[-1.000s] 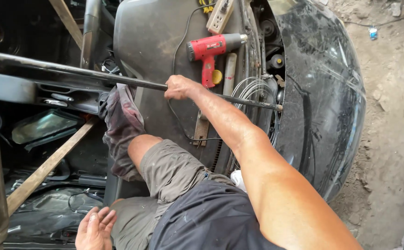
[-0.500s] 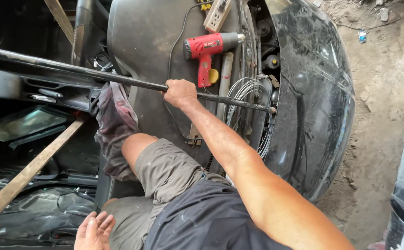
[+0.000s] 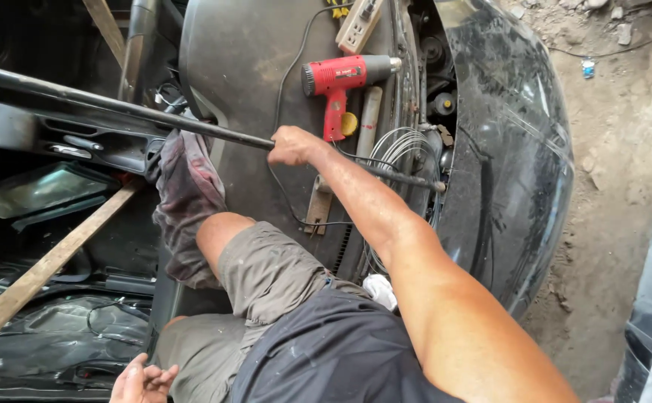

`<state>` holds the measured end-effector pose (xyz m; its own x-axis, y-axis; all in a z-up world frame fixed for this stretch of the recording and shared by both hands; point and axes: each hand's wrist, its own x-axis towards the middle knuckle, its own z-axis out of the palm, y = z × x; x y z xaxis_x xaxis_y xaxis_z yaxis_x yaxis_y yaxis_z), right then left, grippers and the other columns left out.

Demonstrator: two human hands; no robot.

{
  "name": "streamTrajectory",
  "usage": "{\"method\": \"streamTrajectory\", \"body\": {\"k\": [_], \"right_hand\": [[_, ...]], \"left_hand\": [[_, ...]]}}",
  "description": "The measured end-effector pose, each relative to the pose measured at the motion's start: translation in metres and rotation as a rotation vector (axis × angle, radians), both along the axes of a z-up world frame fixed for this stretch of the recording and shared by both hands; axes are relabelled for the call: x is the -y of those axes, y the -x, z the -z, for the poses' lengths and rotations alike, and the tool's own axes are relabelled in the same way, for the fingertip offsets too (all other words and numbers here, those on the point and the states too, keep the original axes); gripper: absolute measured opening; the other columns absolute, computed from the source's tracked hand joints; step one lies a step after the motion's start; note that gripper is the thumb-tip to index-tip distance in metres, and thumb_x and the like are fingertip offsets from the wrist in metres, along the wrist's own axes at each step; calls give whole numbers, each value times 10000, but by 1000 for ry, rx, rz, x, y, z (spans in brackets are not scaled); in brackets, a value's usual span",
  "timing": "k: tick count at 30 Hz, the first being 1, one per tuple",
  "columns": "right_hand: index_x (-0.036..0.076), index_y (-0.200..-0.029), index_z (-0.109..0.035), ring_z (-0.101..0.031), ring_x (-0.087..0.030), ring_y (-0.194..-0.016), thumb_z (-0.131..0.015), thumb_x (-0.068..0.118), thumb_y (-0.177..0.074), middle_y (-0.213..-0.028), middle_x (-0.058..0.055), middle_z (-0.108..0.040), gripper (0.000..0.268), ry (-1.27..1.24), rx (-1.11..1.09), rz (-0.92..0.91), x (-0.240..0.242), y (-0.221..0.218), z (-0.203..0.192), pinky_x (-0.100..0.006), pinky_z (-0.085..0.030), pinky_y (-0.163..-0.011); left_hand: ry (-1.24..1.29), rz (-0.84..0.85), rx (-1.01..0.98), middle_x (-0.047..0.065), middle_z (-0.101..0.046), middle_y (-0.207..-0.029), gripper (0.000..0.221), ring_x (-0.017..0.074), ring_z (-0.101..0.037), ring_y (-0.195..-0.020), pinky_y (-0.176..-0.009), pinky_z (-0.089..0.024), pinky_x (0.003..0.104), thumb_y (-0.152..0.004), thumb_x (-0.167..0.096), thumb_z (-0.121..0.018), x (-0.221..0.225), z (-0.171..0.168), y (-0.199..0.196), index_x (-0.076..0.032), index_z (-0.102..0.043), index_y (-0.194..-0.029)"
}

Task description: The person heats the edge of a car windshield with a red heat gun, moving it along the glass and frame. They then set the heat gun down and use a long metal rod to press and lever against the windshield frame, working around the glass to loosen it from the car body.

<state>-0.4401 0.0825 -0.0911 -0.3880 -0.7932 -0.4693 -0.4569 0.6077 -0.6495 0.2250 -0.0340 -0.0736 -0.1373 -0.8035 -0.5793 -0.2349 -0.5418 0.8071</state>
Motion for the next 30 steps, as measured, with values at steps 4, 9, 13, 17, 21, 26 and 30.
{"method": "streamTrajectory", "body": {"k": [4,9,13,17,21,26,30], "right_hand": [[98,-913,-771,-708,-370,-879,-689,302,-767,-896,-173,-741,265,12,-171,139,-10,-24,-20,-489,-563,-770],[97,-903,-673,-706,-374,-853,-754,365,-778,-862,-142,-735,307,348,-583,503,5,-63,-12,-532,-532,-723],[112,-904,-670,-709,-365,-885,-747,437,-805,-872,-130,-736,348,257,-455,492,10,-63,-37,-522,-539,-743],[165,-926,-745,-711,-358,-908,-707,436,-824,-894,-124,-749,293,30,-243,399,9,-46,-49,-496,-554,-787],[172,-929,-791,-719,-353,-919,-672,309,-784,-907,-122,-756,232,8,-83,248,8,-32,-33,-462,-565,-818],[40,-886,-727,-732,-367,-875,-718,323,-777,-870,-192,-729,302,63,32,-43,27,1,-7,-456,-581,-801],[45,-843,-708,-722,-372,-838,-755,342,-732,-829,-193,-731,321,55,-23,244,-4,-42,-51,-489,-561,-749]], "left_hand": [[-10,8,28,117,-599,-826,420,253,-600,-681,-802,-587,618,-1100,-270,-546,4,12,-4,56,-533,-1364],[-18,1,88,127,-630,-891,417,270,-610,-725,-817,-575,615,-1115,-262,-560,-2,18,9,55,-525,-1384],[-44,60,21,119,-642,-915,421,269,-641,-765,-853,-576,591,-1102,-240,-543,-10,-14,32,51,-478,-1400],[-27,35,23,103,-628,-888,434,254,-629,-743,-857,-572,578,-1123,-255,-528,-3,-19,27,56,-483,-1422],[41,31,22,84,-556,-743,390,203,-552,-643,-809,-604,567,-1131,-224,-541,0,-28,19,91,-524,-1361],[539,297,145,43,-439,-621,273,149,-476,-530,-733,-608,542,-1094,-172,-576,5,30,-26,96,-537,-1131],[222,209,80,42,-378,-602,211,147,-407,-486,-672,-615,538,-1050,-113,-504,12,79,-93,62,-523,-1166]]}}
